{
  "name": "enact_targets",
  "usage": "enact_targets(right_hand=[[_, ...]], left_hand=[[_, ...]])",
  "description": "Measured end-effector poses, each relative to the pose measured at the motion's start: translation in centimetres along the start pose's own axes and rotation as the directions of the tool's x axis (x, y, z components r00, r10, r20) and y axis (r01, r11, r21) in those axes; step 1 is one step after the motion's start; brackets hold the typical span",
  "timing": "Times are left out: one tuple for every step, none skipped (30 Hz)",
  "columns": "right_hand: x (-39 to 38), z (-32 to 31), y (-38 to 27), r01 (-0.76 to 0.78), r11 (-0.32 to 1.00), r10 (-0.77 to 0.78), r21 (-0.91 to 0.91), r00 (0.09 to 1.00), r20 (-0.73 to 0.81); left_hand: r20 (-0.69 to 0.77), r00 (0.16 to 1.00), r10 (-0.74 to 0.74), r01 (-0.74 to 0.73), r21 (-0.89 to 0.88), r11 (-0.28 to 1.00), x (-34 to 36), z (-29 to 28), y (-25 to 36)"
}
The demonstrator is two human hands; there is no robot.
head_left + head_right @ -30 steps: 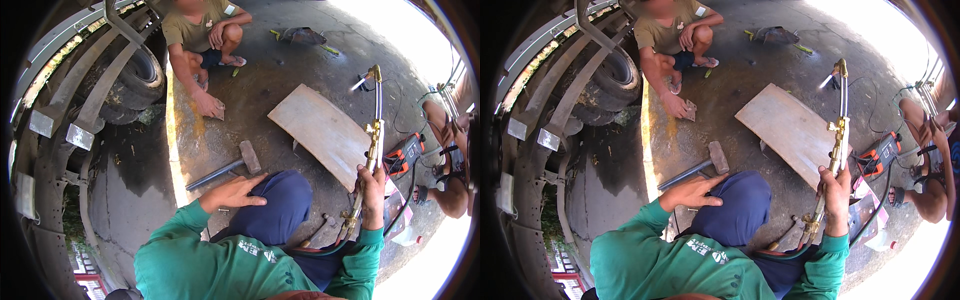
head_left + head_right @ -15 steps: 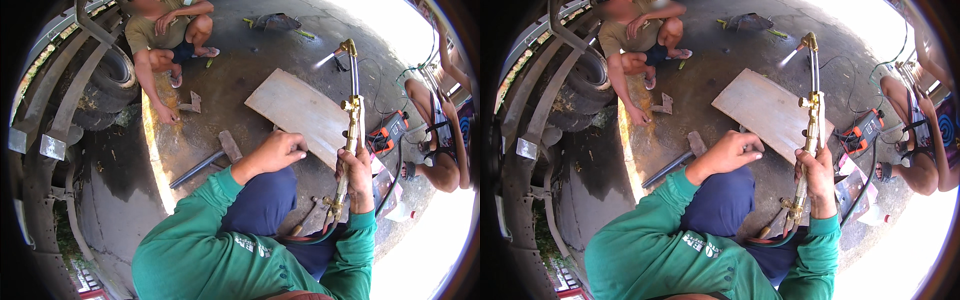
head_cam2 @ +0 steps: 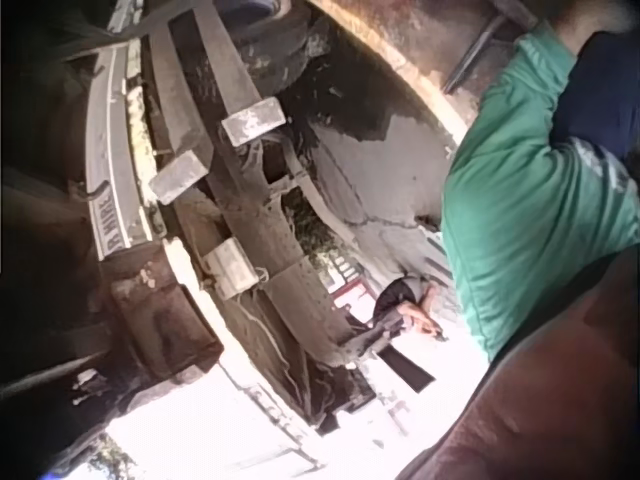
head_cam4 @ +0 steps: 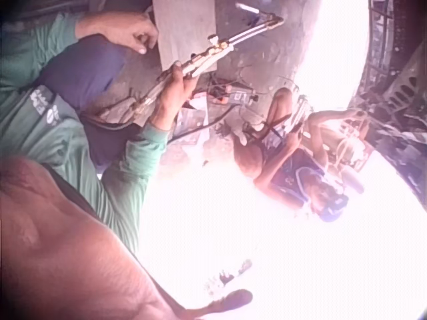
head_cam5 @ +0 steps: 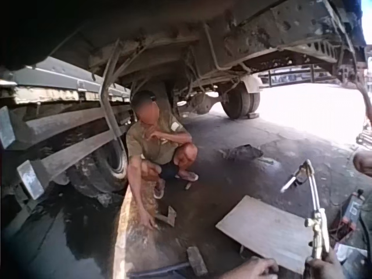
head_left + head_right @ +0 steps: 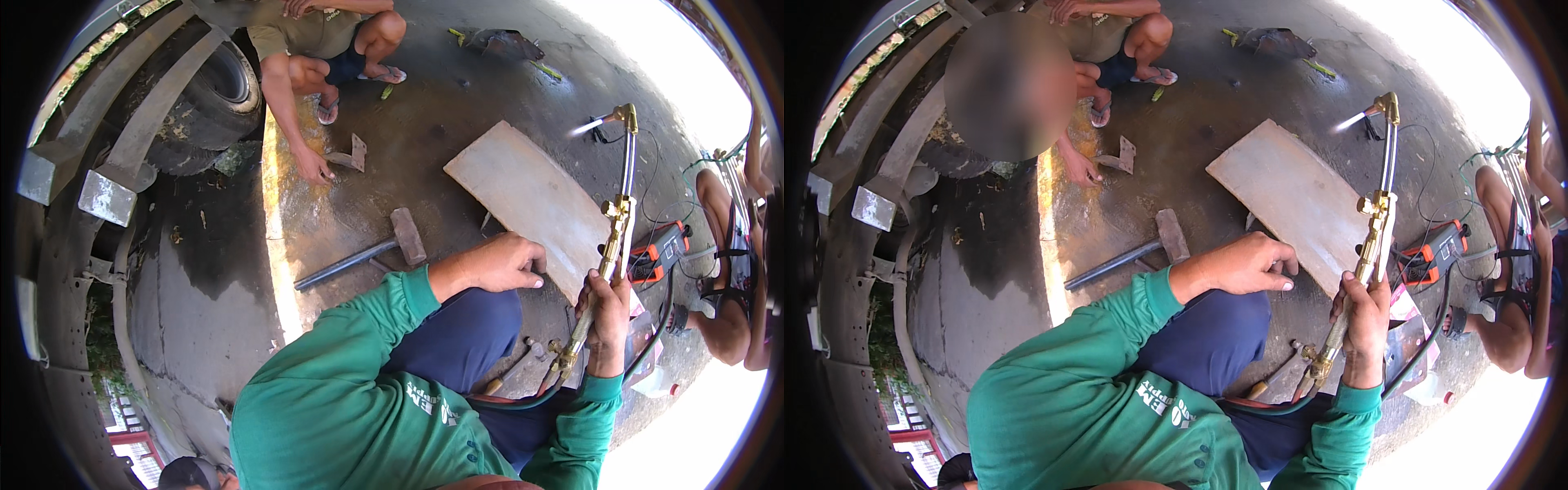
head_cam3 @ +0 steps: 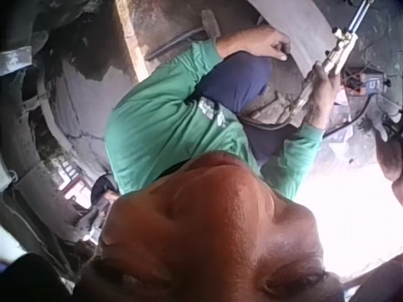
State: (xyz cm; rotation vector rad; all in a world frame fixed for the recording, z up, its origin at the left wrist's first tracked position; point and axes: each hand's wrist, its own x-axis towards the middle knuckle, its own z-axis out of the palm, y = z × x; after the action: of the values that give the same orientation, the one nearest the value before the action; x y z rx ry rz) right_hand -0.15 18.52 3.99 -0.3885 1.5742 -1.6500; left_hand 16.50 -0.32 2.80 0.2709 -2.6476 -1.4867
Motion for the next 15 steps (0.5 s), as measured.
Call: enact_targets(right_hand=[[-0.7,0.6,-0.3,0.047,0.999,-0.047,0.003,0.999,0.013],[-0.1,0.6,0.2,0.044,0.999,-0.044,0.000,0.999,0.008],[-0.7,1.0,0.0,0.043,0.999,-0.043,0.000,0.999,0.013],[-0.7,1.5,-0.3,0.056,0.998,-0.056,0.011,0.998,0.022],[-0.7,1.3,0.1,0.051,0.999,-0.051,-0.006,0.998,0.035],[-0.8,1.2,0.1,0.076,0.997,-0.076,-0.006,0.996,0.040],[-0.9,1.2,0.2,0.100,0.995,-0.100,-0.006,0.994,0.045],[-1.0,1.2,0.2,0.124,0.992,-0.124,-0.007,0.991,0.051],[-0.9,0.6,0.3,0.155,0.985,-0.148,-0.072,0.985,0.092],[-0.9,0.9,0.3,0.129,0.992,-0.128,0.003,0.987,0.095],[-0.9,1.5,0.1,0.101,0.992,-0.108,0.078,0.989,0.099],[-0.6,1.9,0.2,0.072,0.986,-0.087,0.151,0.991,0.101],[-0.2,1.7,0.3,0.043,0.996,-0.050,0.080,0.994,0.093],[0.2,1.9,0.1,0.042,0.998,-0.046,0.054,0.995,0.092],[0.6,2.5,0.1,0.018,1.000,-0.020,0.023,0.995,0.097]], left_hand=[[0.004,1.000,0.000,0.000,-0.002,1.000,0.0,0.0,-0.2],[0.009,1.000,-0.001,0.001,-0.003,1.000,0.1,-0.2,-0.4],[0.007,1.000,0.004,-0.004,-0.013,1.000,0.0,-0.2,-0.7],[0.020,1.000,-0.016,0.016,-0.006,1.000,0.1,-0.3,-0.6],[0.029,0.999,-0.021,0.023,-0.049,0.999,0.0,0.0,-0.8],[0.032,0.999,-0.022,0.025,-0.077,0.997,0.2,-0.2,-1.0],[0.089,0.995,-0.054,0.063,-0.102,0.993,0.4,-0.4,-1.4],[0.097,0.994,-0.043,0.058,-0.157,0.986,0.8,-0.3,-2.1],[0.106,0.994,-0.028,0.050,-0.215,0.975,1.4,0.0,-3.1],[0.107,0.994,-0.020,0.048,-0.265,0.963,1.7,0.2,-4.4],[0.037,0.999,0.037,-0.027,-0.249,0.968,2.5,0.9,-6.6],[-0.030,0.994,0.105,-0.109,-0.224,0.968,3.8,1.6,-9.1],[-0.009,1.000,0.005,-0.008,-0.358,0.934,4.3,1.2,-8.4],[0.037,0.995,-0.092,0.099,-0.431,0.897,5.1,1.2,-8.8],[0.078,0.978,-0.194,0.207,-0.496,0.843,5.5,1.1,-9.3]])
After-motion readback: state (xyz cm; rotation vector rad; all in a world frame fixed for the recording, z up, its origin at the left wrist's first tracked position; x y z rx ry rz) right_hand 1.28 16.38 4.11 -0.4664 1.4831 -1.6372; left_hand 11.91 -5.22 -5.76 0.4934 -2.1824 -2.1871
